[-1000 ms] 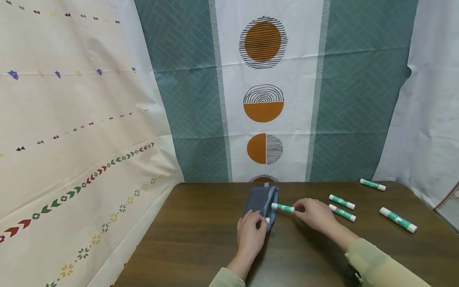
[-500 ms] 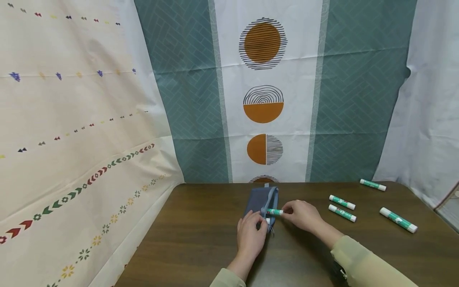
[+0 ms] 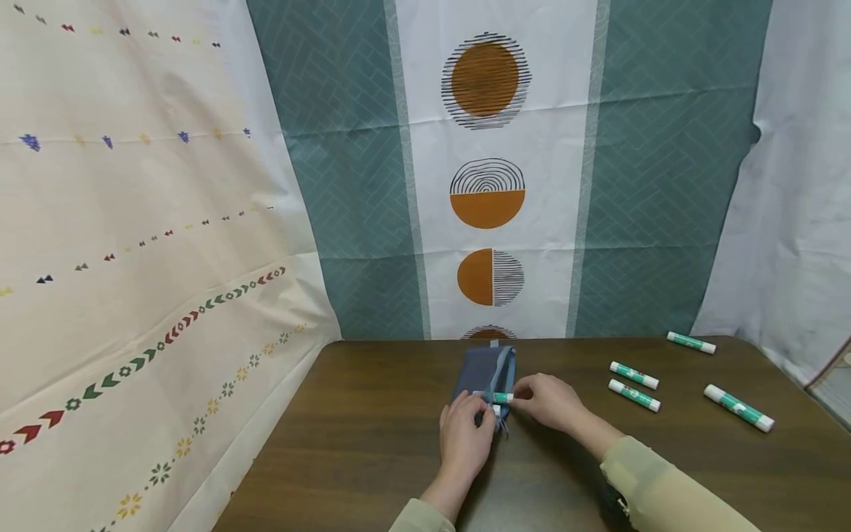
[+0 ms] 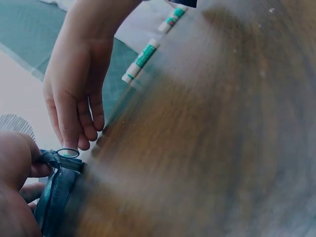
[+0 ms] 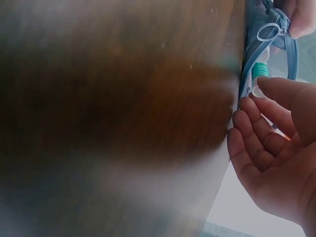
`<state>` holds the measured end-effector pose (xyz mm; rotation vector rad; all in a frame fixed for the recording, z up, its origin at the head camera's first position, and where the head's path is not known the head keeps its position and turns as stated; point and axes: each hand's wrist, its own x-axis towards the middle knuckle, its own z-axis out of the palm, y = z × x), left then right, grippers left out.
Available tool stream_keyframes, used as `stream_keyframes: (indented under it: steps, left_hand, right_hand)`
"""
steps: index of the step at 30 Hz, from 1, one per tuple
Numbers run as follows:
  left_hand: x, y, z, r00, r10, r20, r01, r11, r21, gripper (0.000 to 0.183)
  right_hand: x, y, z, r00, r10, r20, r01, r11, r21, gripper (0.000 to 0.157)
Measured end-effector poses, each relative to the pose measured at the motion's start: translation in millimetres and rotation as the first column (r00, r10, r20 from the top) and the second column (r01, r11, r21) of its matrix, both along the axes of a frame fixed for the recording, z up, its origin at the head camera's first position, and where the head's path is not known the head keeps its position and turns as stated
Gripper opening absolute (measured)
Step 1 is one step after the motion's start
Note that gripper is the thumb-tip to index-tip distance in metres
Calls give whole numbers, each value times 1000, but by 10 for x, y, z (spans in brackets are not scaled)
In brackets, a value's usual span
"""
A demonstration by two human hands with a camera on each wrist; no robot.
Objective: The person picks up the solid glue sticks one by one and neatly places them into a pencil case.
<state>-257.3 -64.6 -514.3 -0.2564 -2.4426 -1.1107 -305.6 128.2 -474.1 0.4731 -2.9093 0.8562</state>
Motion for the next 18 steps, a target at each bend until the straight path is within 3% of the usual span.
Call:
stream_keyframes:
  steps: [18]
  left_hand:
    - [23, 6, 20, 1000, 5, 25, -6, 1000, 17, 20]
  right_hand:
    - [-17, -150, -18, 997, 58, 49, -56, 998, -27, 14]
